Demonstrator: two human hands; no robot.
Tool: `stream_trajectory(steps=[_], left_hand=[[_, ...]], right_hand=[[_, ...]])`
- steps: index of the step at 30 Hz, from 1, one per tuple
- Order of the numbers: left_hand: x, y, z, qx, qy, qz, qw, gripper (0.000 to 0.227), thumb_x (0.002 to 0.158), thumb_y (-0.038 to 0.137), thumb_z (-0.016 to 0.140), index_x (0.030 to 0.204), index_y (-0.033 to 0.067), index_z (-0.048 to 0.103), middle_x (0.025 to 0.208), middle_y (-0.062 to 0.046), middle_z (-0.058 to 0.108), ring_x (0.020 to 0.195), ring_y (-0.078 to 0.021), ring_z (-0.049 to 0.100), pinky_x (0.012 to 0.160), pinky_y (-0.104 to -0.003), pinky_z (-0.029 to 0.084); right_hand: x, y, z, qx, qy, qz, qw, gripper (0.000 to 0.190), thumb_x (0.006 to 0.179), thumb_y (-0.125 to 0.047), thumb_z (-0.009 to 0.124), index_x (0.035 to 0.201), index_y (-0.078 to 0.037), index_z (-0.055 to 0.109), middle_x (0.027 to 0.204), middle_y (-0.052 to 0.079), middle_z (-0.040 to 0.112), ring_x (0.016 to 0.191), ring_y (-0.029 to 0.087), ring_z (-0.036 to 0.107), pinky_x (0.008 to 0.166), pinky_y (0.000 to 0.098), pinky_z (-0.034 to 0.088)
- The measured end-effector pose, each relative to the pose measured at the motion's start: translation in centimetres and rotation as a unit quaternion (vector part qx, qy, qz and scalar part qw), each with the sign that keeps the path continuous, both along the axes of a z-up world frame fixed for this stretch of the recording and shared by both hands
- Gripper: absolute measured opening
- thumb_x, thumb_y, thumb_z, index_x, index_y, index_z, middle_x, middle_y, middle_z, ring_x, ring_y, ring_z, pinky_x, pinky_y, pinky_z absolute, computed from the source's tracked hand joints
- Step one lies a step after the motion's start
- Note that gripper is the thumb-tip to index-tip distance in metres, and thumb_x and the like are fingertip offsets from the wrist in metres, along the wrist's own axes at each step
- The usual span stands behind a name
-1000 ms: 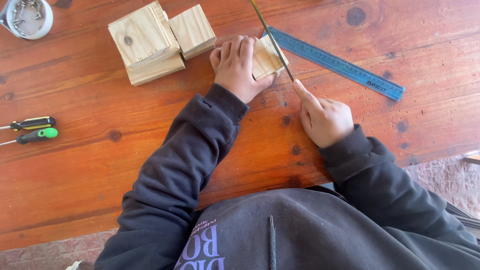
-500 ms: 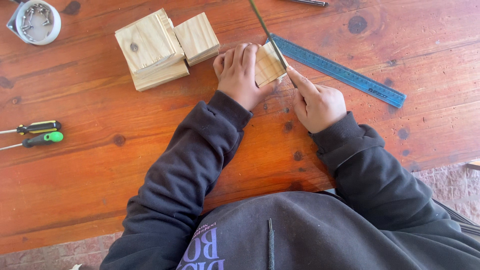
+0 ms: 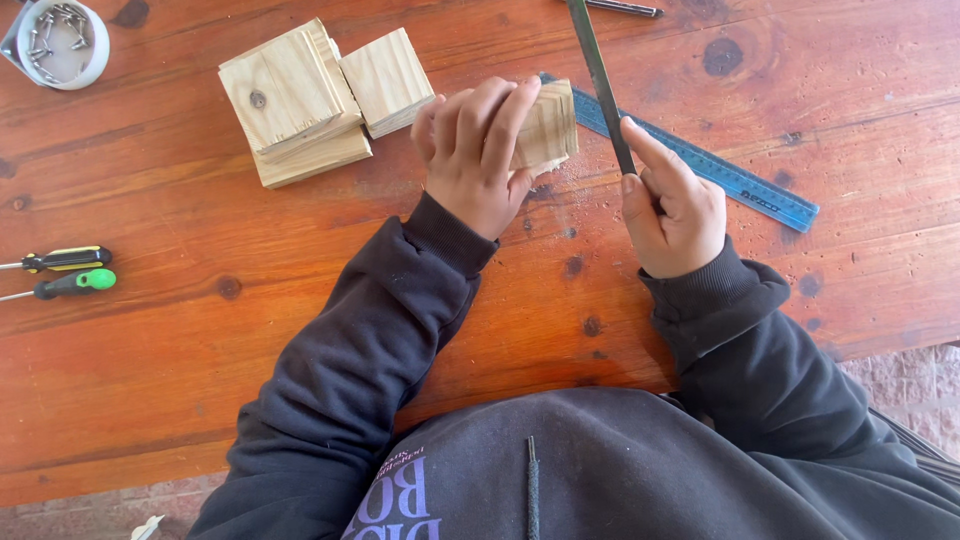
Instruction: The person files the edges of small wooden blocks using a metal file. They hold each block with one hand and file the edges with the other, rotating the block to work on different sides. The person repeats this process for multiple blocks.
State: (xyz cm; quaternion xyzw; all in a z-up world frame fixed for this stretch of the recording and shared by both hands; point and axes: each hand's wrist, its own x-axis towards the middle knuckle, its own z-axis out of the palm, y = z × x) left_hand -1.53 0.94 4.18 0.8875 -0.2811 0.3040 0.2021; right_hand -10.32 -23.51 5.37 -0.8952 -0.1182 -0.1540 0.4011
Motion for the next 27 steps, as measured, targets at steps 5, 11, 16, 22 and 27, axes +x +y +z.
stream_trajectory(steps=[5, 11, 16, 22, 27], left_hand=[[0.4, -0.5, 0.0, 0.048, -0.117, 0.034, 0.991, 0.058, 0.099, -0.001, 0.086, 0.145, 0.0255, 0.064, 0.137, 0.002, 0.059, 0.115, -0.0206, 0.066, 0.114, -0.046, 0.038], [-0.2, -0.5, 1.4, 0.118, -0.108, 0.029, 0.987, 0.057, 0.099, -0.001, 0.075, 0.145, 0.0293, 0.062, 0.135, 0.008, 0.064, 0.11, -0.0153, 0.068, 0.113, -0.041, 0.033], [-0.3, 0.5, 1.1, 0.115, 0.061, 0.031, 0.991, 0.118, 0.063, 0.054, 0.116, 0.158, 0.0209, 0.054, 0.142, 0.001, 0.059, 0.116, -0.0249, 0.061, 0.111, -0.044, 0.035], [-0.2, 0.4, -0.2, 0.055, 0.086, 0.055, 0.993, 0.106, 0.068, 0.082, 0.096, 0.143, 0.016, 0.062, 0.129, -0.003, 0.065, 0.116, -0.0287, 0.06, 0.109, -0.046, 0.034], [-0.1, 0.1, -1.6, 0.013, 0.119, 0.059, 0.991, 0.087, 0.076, 0.077, 0.081, 0.134, 0.0152, 0.063, 0.126, 0.0, 0.065, 0.114, -0.0267, 0.062, 0.099, -0.044, 0.039]], right_hand=[[-0.3, 0.1, 0.7, 0.016, -0.013, -0.014, 1.0, 0.046, 0.119, -0.005, 0.054, 0.164, 0.002, 0.054, 0.068, -0.002, 0.037, 0.061, 0.014, 0.034, 0.065, 0.0303, 0.039], [-0.3, -0.3, 0.6, 0.015, -0.02, -0.007, 1.0, 0.047, 0.118, -0.004, 0.055, 0.164, 0.001, 0.054, 0.069, -0.002, 0.037, 0.06, 0.014, 0.032, 0.065, 0.0304, 0.038], [-0.3, -0.3, 0.3, 0.013, -0.019, 0.008, 1.0, 0.05, 0.114, 0.002, 0.054, 0.164, 0.001, 0.054, 0.069, 0.0, 0.039, 0.059, 0.016, 0.033, 0.064, 0.0311, 0.039], [-0.5, 0.6, -0.2, -0.115, -0.022, 0.008, 0.993, 0.057, 0.103, 0.0, 0.058, 0.16, -0.001, 0.062, 0.077, 0.009, 0.07, 0.053, 0.025, 0.056, 0.055, 0.0416, 0.049], [-0.6, 1.6, -1.8, -0.204, -0.071, -0.012, 0.976, 0.06, 0.1, -0.003, 0.064, 0.159, -0.009, 0.064, 0.077, 0.008, 0.07, 0.065, 0.029, 0.068, 0.062, 0.0441, 0.055]])
